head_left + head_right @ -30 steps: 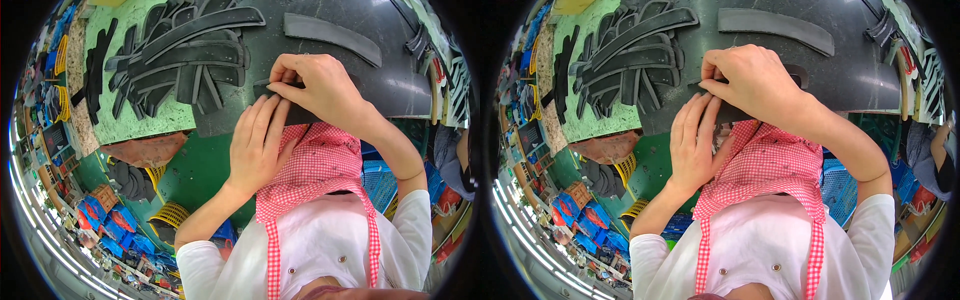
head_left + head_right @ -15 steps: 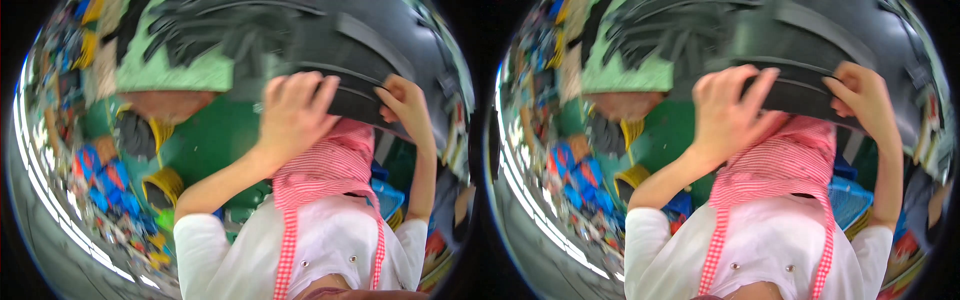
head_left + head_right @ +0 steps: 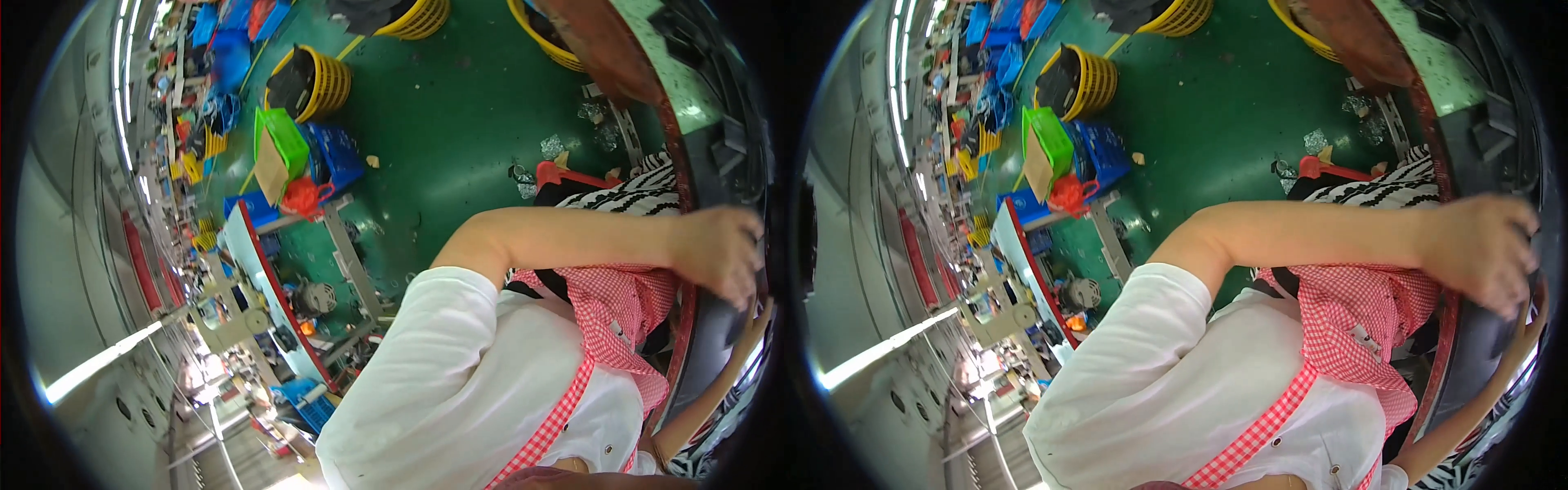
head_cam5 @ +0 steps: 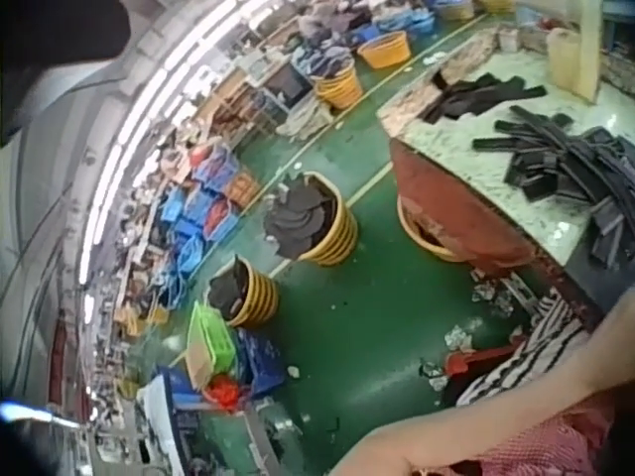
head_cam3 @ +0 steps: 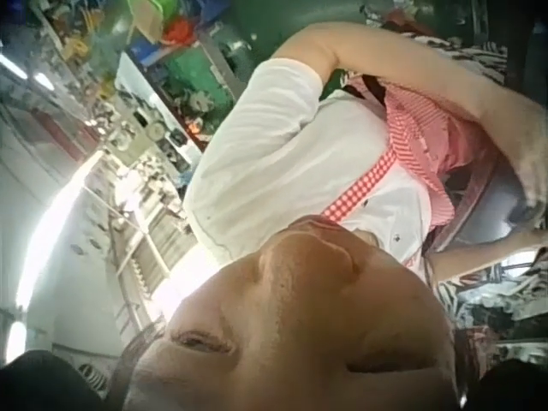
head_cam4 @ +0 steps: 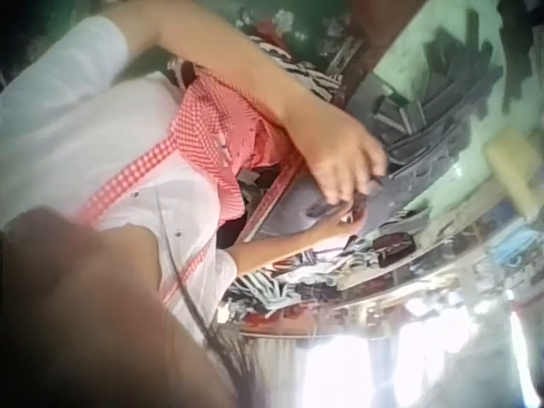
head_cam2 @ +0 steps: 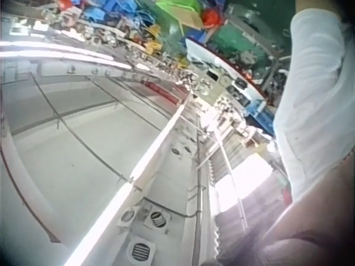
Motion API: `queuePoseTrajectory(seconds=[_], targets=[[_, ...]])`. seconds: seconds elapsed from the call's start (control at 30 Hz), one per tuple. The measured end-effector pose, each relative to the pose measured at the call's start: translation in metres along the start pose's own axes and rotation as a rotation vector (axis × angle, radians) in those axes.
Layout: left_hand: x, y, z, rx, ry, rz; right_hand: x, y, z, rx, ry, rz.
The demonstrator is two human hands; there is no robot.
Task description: The person is sorting and matching black leather strips for assembly, then bundling them together with rubber bands.
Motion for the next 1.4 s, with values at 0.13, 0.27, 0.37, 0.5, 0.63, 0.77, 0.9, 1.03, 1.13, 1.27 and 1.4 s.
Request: queuePoseTrajectory(seconds=[0.13, 0.27, 0.37, 0.5, 0.63, 0.77, 0.9, 1.03, 1.13, 1.27, 1.4], targets=[[0.034, -0.060, 0.033, 0.185, -0.305, 0.200, 0.004, -0.009, -0.001, -0.046, -0.185, -0.157], [0.030, -0.024, -0.020, -0.100, -0.347, 0.226, 0.069, -0.011, 0.011, -0.037, -0.220, -0.017], [0.011, -0.013, -0.030, 0.361, -0.209, 0.457, 0.135, 0.012, 0.034, 0.039, -0.505, -0.197], [0.005, -0.015, -0.001, 0.392, 0.245, 0.837, 0.162, 0.038, 0.035, -0.003, -0.635, -0.190], [0.006, -0.012, 0.027, 0.343, 0.916, 1.585, 0.221, 0.042, 0.049, -0.033, -0.740, -0.308], [-0.003, -0.027, 0.020, 0.349, 0.946, 1.671, 0.239, 0.043, 0.057, -0.149, -0.633, -0.131], [-0.013, -0.031, -0.006, 0.335, 1.127, 1.563, 0.239, 0.046, 0.061, -0.161, -0.684, -0.172], [-0.017, -0.036, -0.016, 0.363, 1.122, 1.425, 0.227, 0.047, 0.055, -0.218, -0.894, -0.215], [-0.019, -0.037, -0.024, 0.438, 1.155, 1.367, 0.222, 0.053, 0.052, -0.174, -1.076, -0.306], [-0.021, -0.039, -0.031, 0.409, 1.209, 1.357, 0.223, 0.060, 0.047, -0.142, -1.310, -0.351], [-0.017, -0.041, -0.038, 0.446, 1.241, 1.473, 0.225, 0.061, 0.063, -0.192, -0.979, -0.270]])
Point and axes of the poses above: each hand's wrist, its own y-axis away from the middle knuckle, its own z-axis out of the back of the hand, x = y × z, the point moved 3 cm from there along -y, towards the middle knuckle, and after that the axes turned 8 degrees about -x, right-handed, at the moved point
